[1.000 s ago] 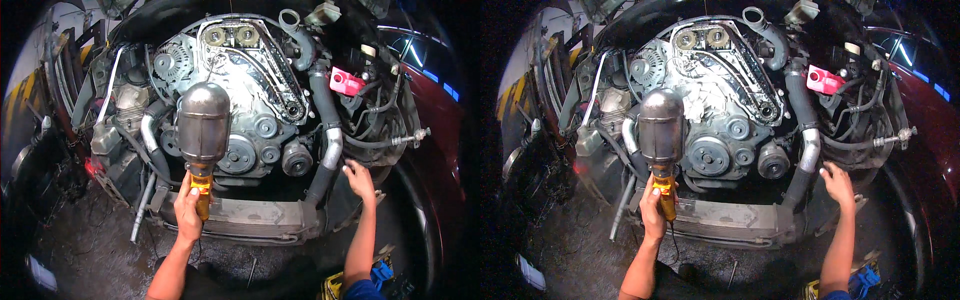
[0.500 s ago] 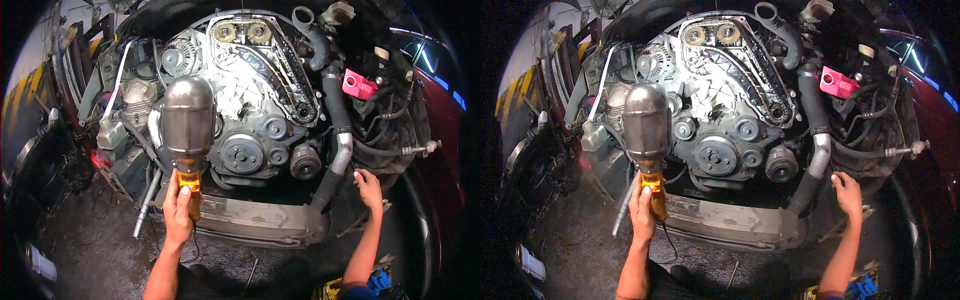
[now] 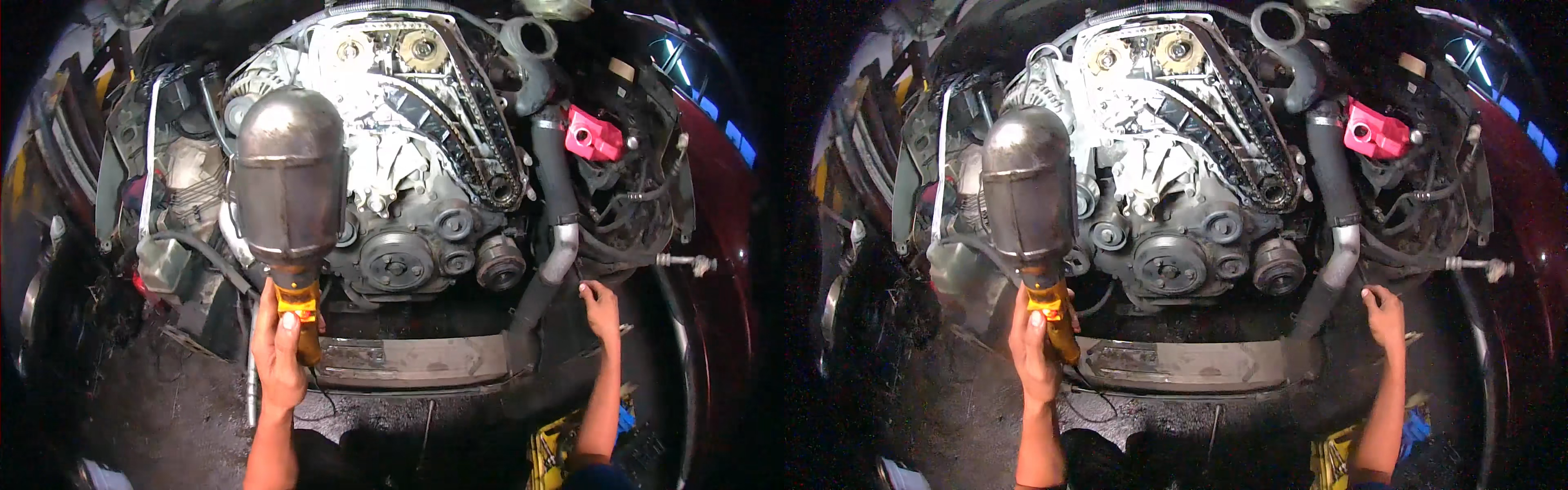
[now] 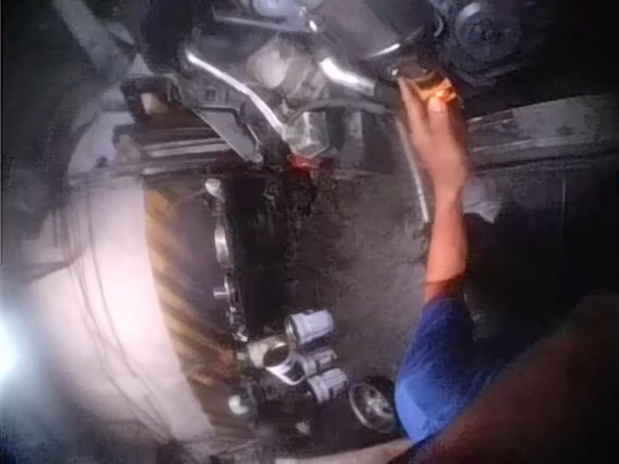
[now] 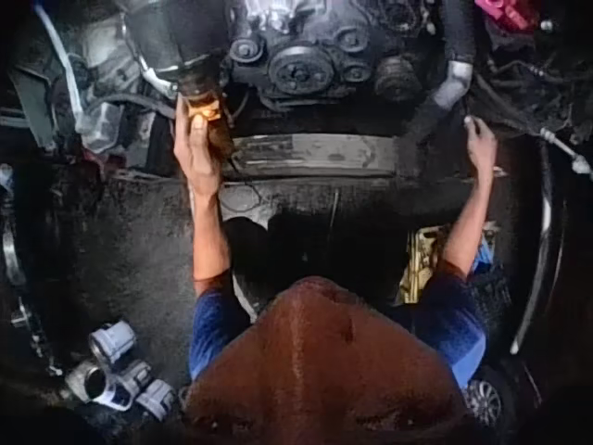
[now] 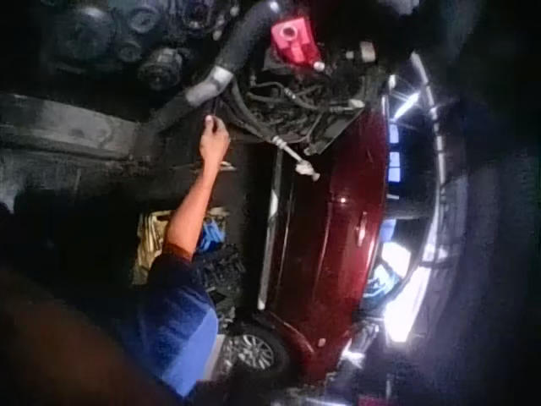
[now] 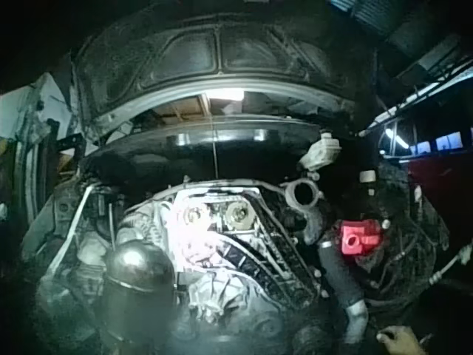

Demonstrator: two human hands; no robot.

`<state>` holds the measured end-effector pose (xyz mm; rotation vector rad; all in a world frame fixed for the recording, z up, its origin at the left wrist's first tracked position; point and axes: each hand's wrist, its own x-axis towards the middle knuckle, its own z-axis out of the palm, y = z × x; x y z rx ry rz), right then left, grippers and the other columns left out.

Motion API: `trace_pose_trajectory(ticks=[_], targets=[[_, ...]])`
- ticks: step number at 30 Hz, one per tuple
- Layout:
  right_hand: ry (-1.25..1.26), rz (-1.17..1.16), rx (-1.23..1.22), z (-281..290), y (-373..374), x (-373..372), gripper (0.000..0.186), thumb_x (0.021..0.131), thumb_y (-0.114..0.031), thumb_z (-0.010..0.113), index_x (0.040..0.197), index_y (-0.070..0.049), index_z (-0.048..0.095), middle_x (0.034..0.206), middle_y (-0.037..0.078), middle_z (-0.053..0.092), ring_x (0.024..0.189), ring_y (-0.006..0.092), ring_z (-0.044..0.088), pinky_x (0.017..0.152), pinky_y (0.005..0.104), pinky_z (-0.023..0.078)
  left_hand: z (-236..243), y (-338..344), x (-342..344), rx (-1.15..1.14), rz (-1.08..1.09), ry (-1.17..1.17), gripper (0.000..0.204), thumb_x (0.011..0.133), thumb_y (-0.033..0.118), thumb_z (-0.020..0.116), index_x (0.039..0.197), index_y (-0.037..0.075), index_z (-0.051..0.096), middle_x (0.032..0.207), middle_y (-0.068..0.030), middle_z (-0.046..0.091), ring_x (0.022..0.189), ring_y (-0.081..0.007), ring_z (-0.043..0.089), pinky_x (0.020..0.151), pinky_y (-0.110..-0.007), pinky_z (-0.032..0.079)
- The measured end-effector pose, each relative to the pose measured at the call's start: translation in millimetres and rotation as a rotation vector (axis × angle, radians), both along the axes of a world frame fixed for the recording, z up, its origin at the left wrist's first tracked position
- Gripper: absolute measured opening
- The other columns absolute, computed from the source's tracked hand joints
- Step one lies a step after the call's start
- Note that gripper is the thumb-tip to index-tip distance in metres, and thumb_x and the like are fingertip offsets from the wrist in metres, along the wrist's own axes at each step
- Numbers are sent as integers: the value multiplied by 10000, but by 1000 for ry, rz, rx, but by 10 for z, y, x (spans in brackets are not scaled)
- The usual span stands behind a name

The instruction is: The person holds a work light to illuminate the exposed timing chain and pulleys of an engine while pointing at various parts and moving cables aside.

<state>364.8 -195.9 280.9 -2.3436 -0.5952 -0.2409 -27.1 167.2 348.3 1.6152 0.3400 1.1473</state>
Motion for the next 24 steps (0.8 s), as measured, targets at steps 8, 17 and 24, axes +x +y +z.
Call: trace_pose_trajectory(ticks=[8,17,24], targets=[[-342,-208,-501,-58,-85,-119,216,996,-206,614,955,-11,697,983,165,677,953,398,633,831,509,527,727,10,-209,-144,51,144,679,987,384,544,1464,-87,428,1210,-177,656,960,-208,649,873,-328,510],[-379,-213,-499,-22,24,-102,141,956,-170,631,999,-36,637,1031,132,620,991,354,618,803,479,550,1645,-248,-211,-368,64,229,689,980,381,556,1465,-89,418,1232,-189,651,977,-215,655,871,-324,524],[-355,-202,-490,-4,75,-103,200,913,-169,644,1031,-8,643,1042,163,607,1005,373,616,835,478,553,1711,-106,-273,-377,-22,316,702,993,368,568,1483,-101,388,1271,-186,624,1041,-203,630,902,-324,502]])
